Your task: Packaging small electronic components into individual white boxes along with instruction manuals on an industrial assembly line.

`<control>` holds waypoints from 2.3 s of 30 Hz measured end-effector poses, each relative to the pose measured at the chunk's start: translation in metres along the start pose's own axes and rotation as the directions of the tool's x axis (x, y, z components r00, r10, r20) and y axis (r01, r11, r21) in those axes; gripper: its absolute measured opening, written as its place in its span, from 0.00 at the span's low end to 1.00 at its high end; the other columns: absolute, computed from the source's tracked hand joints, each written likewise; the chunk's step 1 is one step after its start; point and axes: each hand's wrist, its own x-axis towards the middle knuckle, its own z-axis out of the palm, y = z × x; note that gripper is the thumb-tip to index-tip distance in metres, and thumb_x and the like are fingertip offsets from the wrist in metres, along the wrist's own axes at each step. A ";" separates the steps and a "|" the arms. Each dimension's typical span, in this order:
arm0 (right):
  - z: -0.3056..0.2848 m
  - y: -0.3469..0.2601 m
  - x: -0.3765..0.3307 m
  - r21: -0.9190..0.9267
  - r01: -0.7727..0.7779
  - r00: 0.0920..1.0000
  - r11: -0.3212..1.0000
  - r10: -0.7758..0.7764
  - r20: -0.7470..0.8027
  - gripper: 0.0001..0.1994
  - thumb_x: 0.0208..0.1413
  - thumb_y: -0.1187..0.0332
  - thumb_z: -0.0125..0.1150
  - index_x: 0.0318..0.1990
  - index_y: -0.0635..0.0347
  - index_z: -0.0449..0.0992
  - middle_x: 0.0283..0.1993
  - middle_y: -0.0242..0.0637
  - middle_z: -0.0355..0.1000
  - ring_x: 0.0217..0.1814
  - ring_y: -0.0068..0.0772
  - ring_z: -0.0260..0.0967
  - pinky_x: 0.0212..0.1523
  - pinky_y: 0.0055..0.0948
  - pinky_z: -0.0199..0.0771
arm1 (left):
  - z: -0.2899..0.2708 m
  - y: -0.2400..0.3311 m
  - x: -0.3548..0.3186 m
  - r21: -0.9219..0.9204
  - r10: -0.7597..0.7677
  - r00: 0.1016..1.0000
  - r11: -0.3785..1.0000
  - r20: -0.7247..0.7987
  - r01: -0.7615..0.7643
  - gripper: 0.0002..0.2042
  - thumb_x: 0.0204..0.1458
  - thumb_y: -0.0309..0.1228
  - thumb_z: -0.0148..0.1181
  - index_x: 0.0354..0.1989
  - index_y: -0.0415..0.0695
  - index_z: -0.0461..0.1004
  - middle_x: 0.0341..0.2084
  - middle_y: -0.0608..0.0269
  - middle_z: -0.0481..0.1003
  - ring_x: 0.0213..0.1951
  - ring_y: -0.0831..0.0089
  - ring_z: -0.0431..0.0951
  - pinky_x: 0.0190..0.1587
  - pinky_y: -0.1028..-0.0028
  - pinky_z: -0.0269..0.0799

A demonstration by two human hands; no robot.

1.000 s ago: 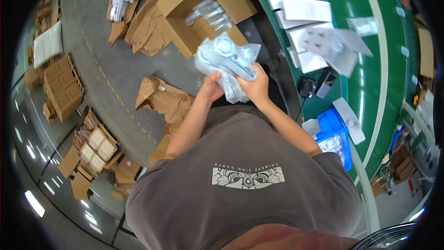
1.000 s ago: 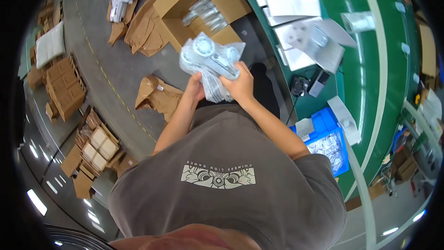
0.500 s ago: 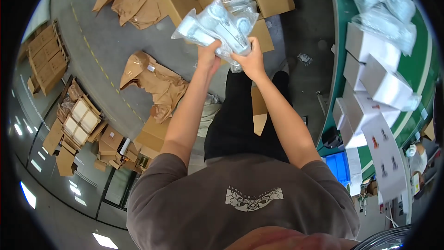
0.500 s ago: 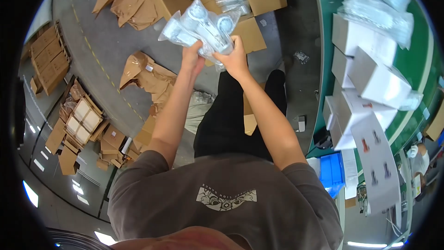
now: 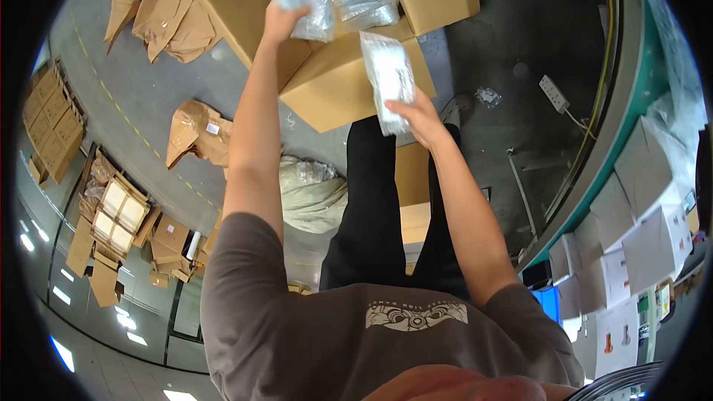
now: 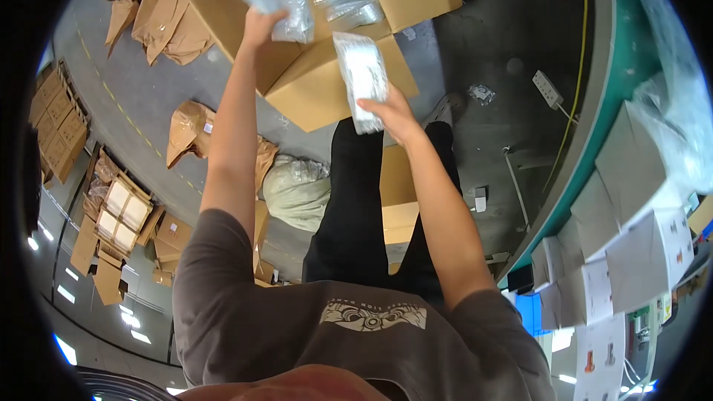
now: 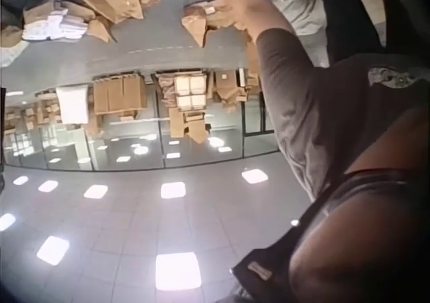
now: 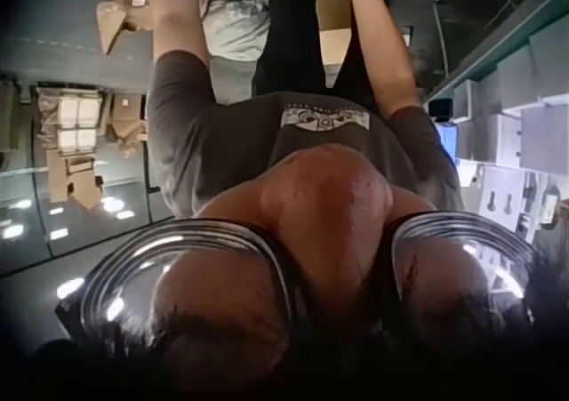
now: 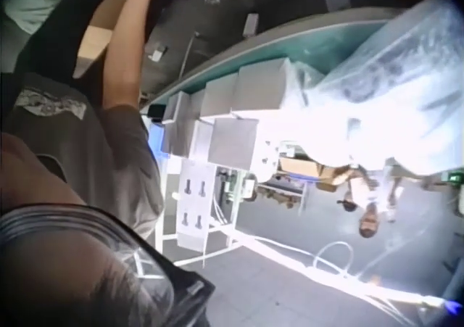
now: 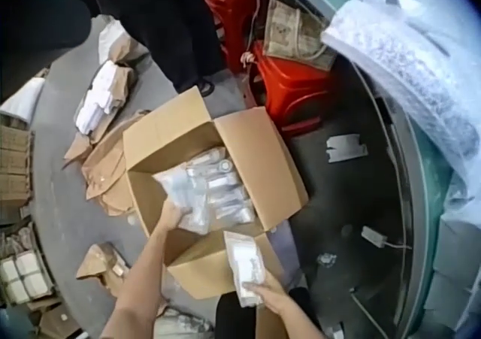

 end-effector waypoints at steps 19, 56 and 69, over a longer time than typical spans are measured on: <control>0.063 0.004 0.185 -0.535 -0.026 0.800 0.844 -0.303 -0.518 0.35 0.59 0.61 0.61 0.61 0.82 0.52 0.62 0.75 0.57 0.67 0.65 0.57 0.68 0.47 0.57 | 0.120 -0.040 0.023 0.138 -0.196 0.807 0.980 0.557 0.143 0.48 0.47 0.41 0.72 0.76 0.59 0.49 0.73 0.49 0.54 0.74 0.56 0.51 0.72 0.62 0.52; -0.446 -0.249 -0.459 -0.256 -0.106 -0.333 0.961 -0.277 -0.901 0.51 0.44 0.35 0.70 0.60 0.79 0.68 0.58 0.57 0.72 0.58 0.51 0.74 0.41 0.47 0.84 | 0.121 0.128 -0.371 0.272 -0.484 0.785 0.873 0.387 0.405 0.13 0.61 0.44 0.56 0.43 0.48 0.76 0.34 0.68 0.78 0.33 0.78 0.77 0.32 0.72 0.74; -0.203 -0.264 -0.622 -0.441 0.888 -0.387 0.129 -0.308 -0.869 0.23 0.47 0.70 0.71 0.49 0.73 0.74 0.48 0.48 0.75 0.42 0.43 0.76 0.27 0.36 0.76 | 0.129 0.328 -0.521 -0.332 0.209 0.732 0.943 0.649 0.025 0.11 0.62 0.32 0.60 0.48 0.41 0.74 0.40 0.66 0.78 0.42 0.78 0.77 0.47 0.75 0.74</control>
